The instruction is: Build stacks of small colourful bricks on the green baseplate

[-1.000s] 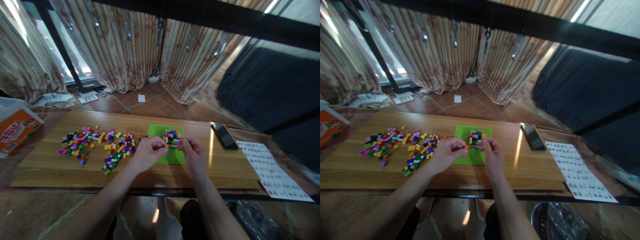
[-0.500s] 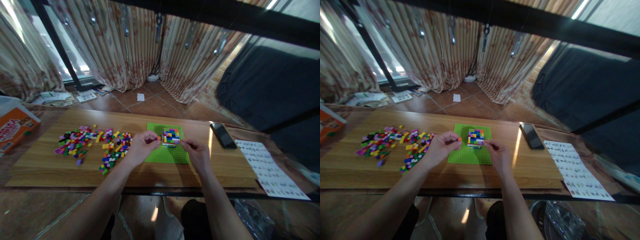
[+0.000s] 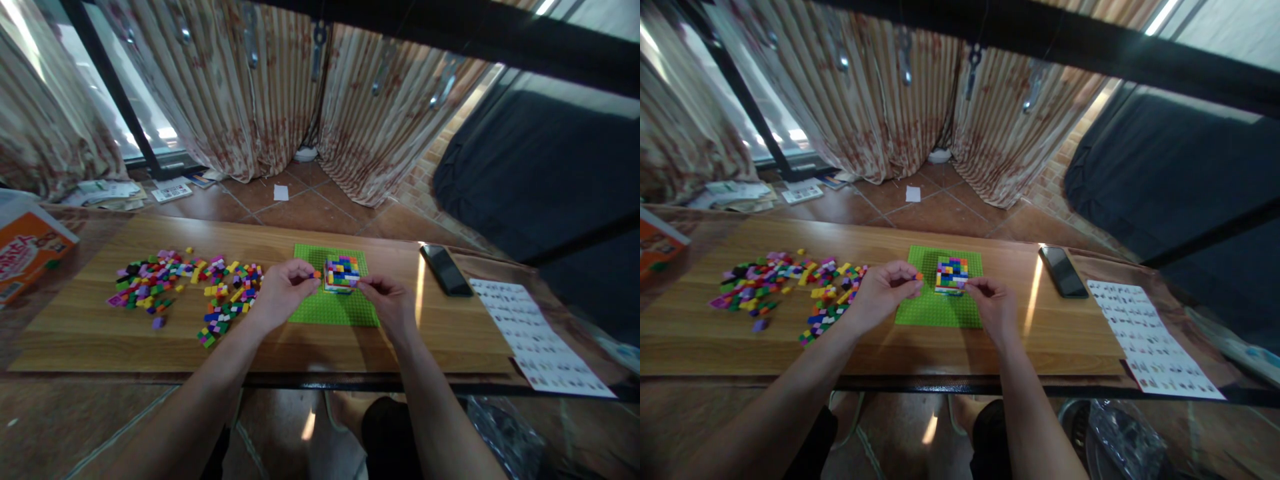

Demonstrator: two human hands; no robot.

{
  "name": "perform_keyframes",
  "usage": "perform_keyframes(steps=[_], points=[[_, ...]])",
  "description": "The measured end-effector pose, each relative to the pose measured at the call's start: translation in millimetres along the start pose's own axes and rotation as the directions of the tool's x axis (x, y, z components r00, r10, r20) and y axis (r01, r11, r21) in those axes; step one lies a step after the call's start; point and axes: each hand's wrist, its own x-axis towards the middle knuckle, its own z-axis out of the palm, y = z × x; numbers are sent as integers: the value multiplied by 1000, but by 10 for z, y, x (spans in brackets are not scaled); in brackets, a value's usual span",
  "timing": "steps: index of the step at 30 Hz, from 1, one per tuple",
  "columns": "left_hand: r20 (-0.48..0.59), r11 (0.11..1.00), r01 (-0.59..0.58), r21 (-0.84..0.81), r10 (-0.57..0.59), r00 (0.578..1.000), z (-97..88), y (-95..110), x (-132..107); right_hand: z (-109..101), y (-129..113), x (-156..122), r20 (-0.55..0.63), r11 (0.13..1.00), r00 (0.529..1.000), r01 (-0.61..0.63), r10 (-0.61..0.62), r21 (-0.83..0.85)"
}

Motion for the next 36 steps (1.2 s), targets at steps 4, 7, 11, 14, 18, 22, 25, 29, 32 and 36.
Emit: perform_keyframes(steps=[4,7,11,14,18,22,25,29,32,36], points=[[1,1000,-3,17,3,1000,0,-2,-2,13,-8,18,17,999,999,-31,30,39],[4,1000,-9,14,9,1000,-3,-6,-2,15,5,26,25,990,996,-92,90,103],[3,1000,-11,22,11,1000,-6,-9,-3,10,42,29,44,964,983,-184,179,193],[1,1000,-3,16,3,1000,-1,3,-9,16,61,30,51,951,976,-217,210,221],[8,1000,2,17,-2,1000,4,23,-19,46,72,29,60,937,966,-258,251,234],[8,1000,-3,16,2,1000,-3,19,-23,48,70,36,69,930,962,-274,266,243],[-7,1000,-17,11,17,1000,-18,10,-15,-10,44,57,92,912,950,-313,299,267],[-19,1000,-30,-1,30,999,-43,11,1,-86,-5,101,-13,889,946,-300,324,345],[-20,999,-30,11,30,999,-57,16,5,-49,-11,117,-164,951,968,-140,190,276],[-24,999,-27,24,28,999,-73,16,6,94,14,87,-133,996,988,70,-76,-50]])
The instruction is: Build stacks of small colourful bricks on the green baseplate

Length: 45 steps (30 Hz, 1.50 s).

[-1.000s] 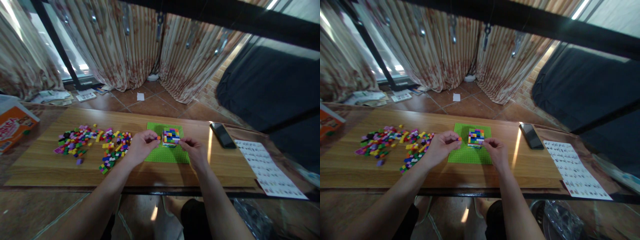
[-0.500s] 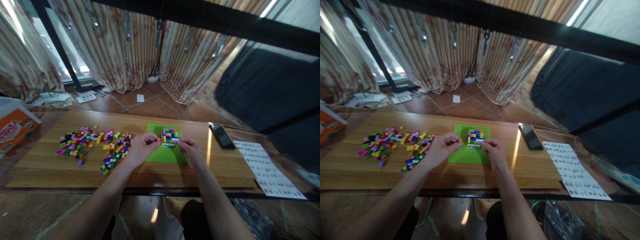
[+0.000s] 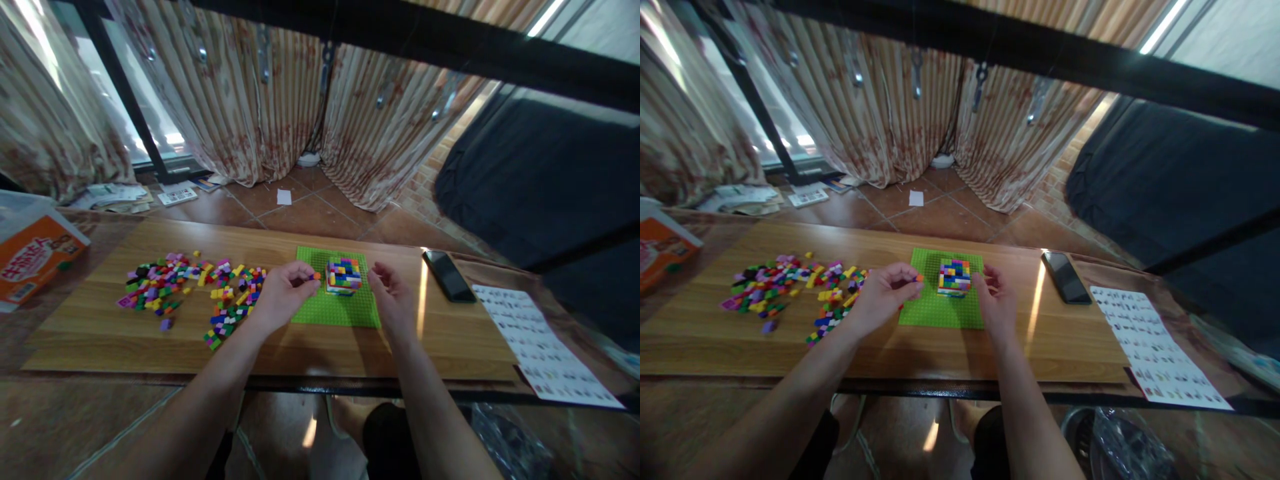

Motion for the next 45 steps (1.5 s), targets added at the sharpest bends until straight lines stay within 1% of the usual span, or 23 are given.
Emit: perform_keyframes(steps=[2,4,7,11,15,18,20,22,23,24,25,26,28,29,31,32,34,36,37,38,40,42,45], points=[[-14,1000,6,-8,-6,1000,-13,-2,6,74,-3,-36,53,979,992,119,-112,-165],[-38,1000,13,-13,-13,999,-33,-5,16,152,-19,-71,105,921,970,240,-218,-306],[-65,1000,17,-2,-17,998,-69,-10,28,280,-50,-117,195,822,927,374,-320,-429],[-68,1000,22,6,-22,997,-105,-16,28,433,-30,-160,283,734,896,442,-342,-515],[-106,999,31,-29,-34,994,-189,17,42,474,39,-163,298,674,877,481,-378,-560],[-202,998,-5,-70,-9,979,-403,108,80,418,64,-177,311,640,853,521,-419,-565],[-336,994,-46,-99,10,942,-623,198,95,341,73,-208,320,610,842,536,-434,-584],[-460,993,-68,-98,15,888,-861,290,80,238,91,-249,356,571,832,552,-426,-608],[-495,994,-62,-93,8,869,-971,328,60,181,103,-269,367,554,828,557,-424,-619],[-509,996,-46,-81,-1,861,-1070,357,34,127,116,-285,376,541,825,561,-421,-626],[-494,998,-16,-61,-16,869,-1157,374,3,78,125,-297,380,535,822,567,-425,-627],[-449,999,26,-33,-38,893,-1231,380,-31,39,127,-305,391,526,814,577,-429,-625],[-276,990,132,57,-111,955,-1345,364,-96,-5,97,-313,400,507,798,598,-452,-621],[-176,977,176,119,-154,972,-1388,346,-124,-8,61,-318,391,501,788,609,-477,-615],[-12,935,223,274,-228,973,-1449,305,-167,20,-48,-347,348,502,758,635,-552,-587],[30,906,224,360,-251,968,-1466,284,-180,51,-113,-376,316,509,739,651,-596,-562],[62,825,203,528,-276,959,-1474,250,-194,145,-237,-465,285,522,694,698,-661,-490],[68,728,177,662,-294,953,-1448,225,-195,278,-323,-589,279,544,664,737,-694,-401],[68,680,164,715,-301,951,-1425,217,-194,354,-347,-655,322,545,648,758,-690,-359],[71,633,150,760,-310,948,-1398,211,-194,433,-360,-720,371,536,621,783,-690,-314],[67,555,128,822,-319,946,-1345,204,-198,586,-363,-833,458,546,582,807,-672,-225],[48,507,125,853,-315,948,-1307,203,-212,709,-354,-907,507,571,572,801,-645,-177],[11,503,143,852,-291,957,-1286,207,-235,815,-341,-947,522,623,599,767,-608,-155]])
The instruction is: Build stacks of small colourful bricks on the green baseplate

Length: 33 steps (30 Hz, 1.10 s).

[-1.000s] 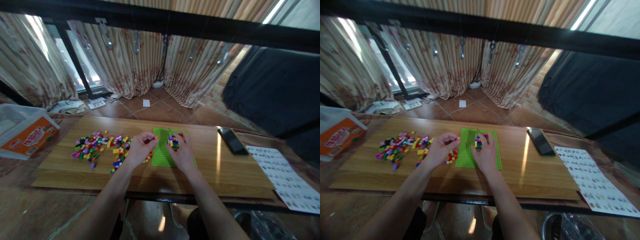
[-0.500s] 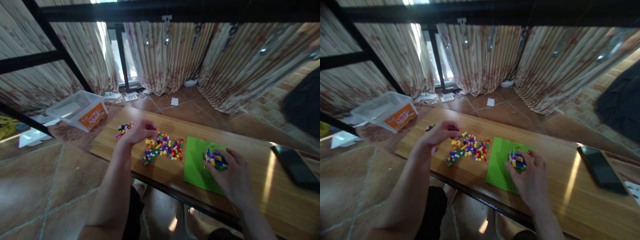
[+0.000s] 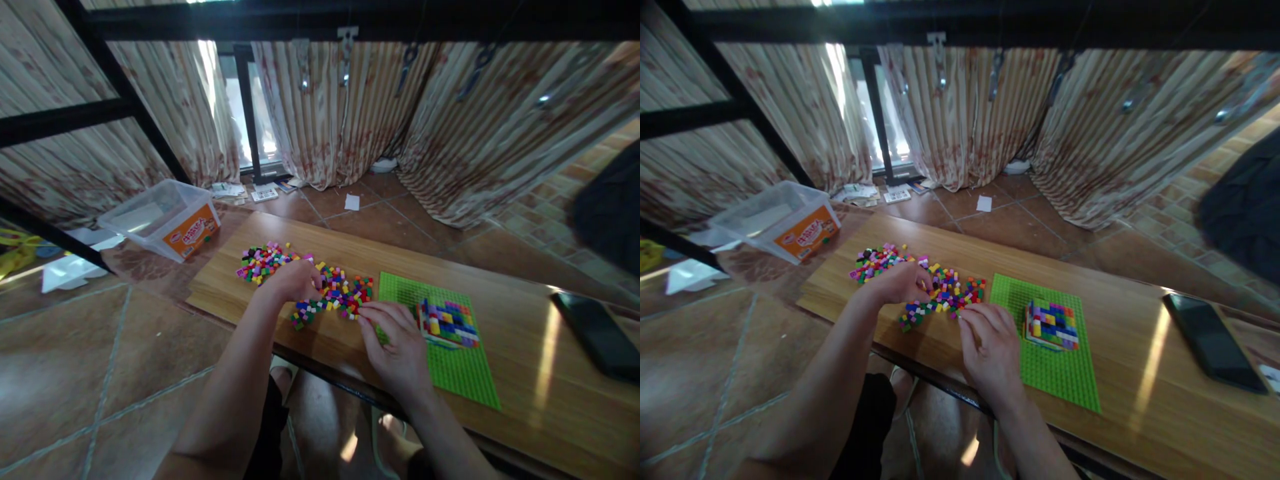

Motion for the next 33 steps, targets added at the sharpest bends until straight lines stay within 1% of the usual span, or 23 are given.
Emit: perform_keyframes(steps=[3,5,11,13,17,21,23,25,29,31,33], points=[[-14,1000,-6,-30,6,1000,6,16,-3,41,12,13,-9,998,999,-50,50,33],[-22,1000,1,-22,-1,1000,24,46,8,60,28,12,-12,997,997,-70,71,41],[-62,995,31,95,-25,998,130,186,49,97,45,5,5,996,996,-84,84,35],[-59,993,19,113,-12,998,145,208,58,93,47,8,4,994,995,-99,98,38],[-12,996,-7,84,9,1000,140,192,82,69,63,7,0,992,993,-115,115,57],[-26,998,-14,67,16,1000,151,132,111,39,76,6,-3,989,990,-137,138,63],[-43,999,-50,6,50,998,154,100,117,23,77,13,-10,986,988,-152,153,67],[-45,988,-119,-99,115,992,138,77,116,5,78,25,-25,983,986,-164,166,77],[-65,924,-267,-273,260,964,71,92,106,-55,84,58,-88,971,972,-209,219,113],[-90,888,-299,-349,286,954,53,145,108,-113,96,76,-148,965,958,-228,247,129],[-84,847,-288,-446,281,956,70,232,117,-199,127,94,-229,965,939,-235,257,118]])
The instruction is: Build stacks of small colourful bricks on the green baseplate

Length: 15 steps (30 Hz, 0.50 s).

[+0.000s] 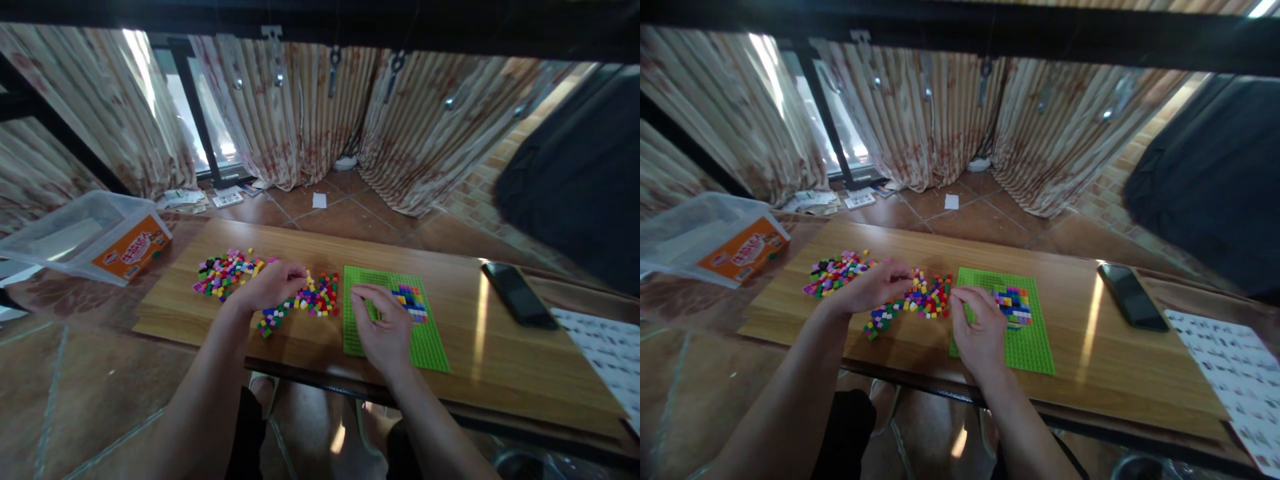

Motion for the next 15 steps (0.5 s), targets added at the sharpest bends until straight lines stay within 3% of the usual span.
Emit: perform_keyframes(steps=[4,8,12,15], points=[[-61,960,71,-271,-91,994,261,122,97,-233,136,122,-231,998,972,-44,35,-34],[-97,911,45,-411,-93,991,638,208,207,-464,430,246,-471,974,853,-190,225,121],[-74,904,23,-426,-60,995,940,289,314,-602,662,297,-522,923,762,-319,384,214],[-40,851,40,-524,-71,997,1067,373,387,-649,690,289,-487,914,774,-342,406,219]])
